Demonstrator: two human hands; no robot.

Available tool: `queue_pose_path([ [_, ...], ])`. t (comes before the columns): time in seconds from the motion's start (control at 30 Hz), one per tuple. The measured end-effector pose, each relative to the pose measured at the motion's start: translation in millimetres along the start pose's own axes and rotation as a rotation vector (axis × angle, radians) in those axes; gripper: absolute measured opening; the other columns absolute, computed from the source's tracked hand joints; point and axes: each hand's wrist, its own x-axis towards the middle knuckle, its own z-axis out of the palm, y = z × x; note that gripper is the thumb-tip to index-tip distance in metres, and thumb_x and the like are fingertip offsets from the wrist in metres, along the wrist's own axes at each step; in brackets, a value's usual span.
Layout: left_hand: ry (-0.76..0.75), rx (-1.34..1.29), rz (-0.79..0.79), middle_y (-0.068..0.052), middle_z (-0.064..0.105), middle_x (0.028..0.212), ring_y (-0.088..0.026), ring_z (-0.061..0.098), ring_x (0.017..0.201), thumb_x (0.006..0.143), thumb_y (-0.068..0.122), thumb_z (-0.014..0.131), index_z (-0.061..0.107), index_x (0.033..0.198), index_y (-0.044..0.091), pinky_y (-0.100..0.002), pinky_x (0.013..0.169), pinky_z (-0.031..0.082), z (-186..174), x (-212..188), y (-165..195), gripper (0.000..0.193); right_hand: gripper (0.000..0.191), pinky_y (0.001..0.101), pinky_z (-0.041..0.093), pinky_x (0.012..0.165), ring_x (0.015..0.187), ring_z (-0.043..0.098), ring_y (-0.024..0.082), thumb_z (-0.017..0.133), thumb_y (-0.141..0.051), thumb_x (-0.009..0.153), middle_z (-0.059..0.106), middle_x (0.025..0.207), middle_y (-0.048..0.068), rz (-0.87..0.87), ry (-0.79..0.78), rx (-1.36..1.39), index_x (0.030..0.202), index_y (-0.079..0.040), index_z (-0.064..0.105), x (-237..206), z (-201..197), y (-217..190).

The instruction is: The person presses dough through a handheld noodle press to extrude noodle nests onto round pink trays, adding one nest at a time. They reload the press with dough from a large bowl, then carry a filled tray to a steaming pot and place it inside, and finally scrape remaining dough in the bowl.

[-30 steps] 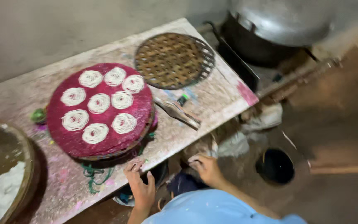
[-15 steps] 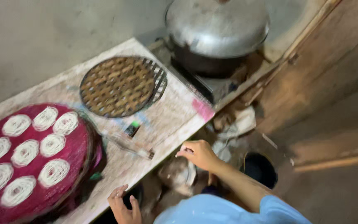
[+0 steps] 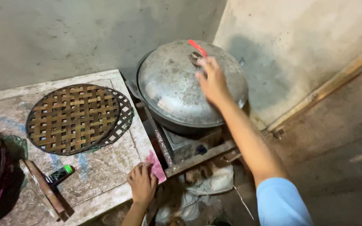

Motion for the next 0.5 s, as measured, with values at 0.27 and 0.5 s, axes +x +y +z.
queue_pose_path([
  [0.27, 0.024, 0.223, -0.043, -0.014, 0.055, 0.130, -0.033, 0.046, 0.126, 0.080, 0.041, 0.060, 0.059, 0.131, 0.012, -0.058, 0.115, 0.025, 20, 9, 11, 0.059, 0.035, 0.0450, 0.054, 0.080, 0.085, 0.073, 0.033, 0.072, -0.035, 0.089, 0.075, 0.089, 0.019, 0.609, -0.432, 0.150, 0.101, -0.002, 0.074, 104, 52, 88],
  [0.5, 0.001, 0.203, -0.095, -0.014, 0.055, 0.130, -0.033, 0.048, 0.128, 0.083, 0.040, 0.060, 0.059, 0.129, 0.010, -0.057, 0.118, 0.025, 22, 12, 15, 0.055, 0.039, 0.0410, 0.056, 0.073, 0.080, 0.074, 0.026, 0.075, -0.041, 0.092, 0.075, 0.085, 0.014, 0.410, -0.026, 0.137, 0.086, -0.003, 0.070, 161, -11, 122],
])
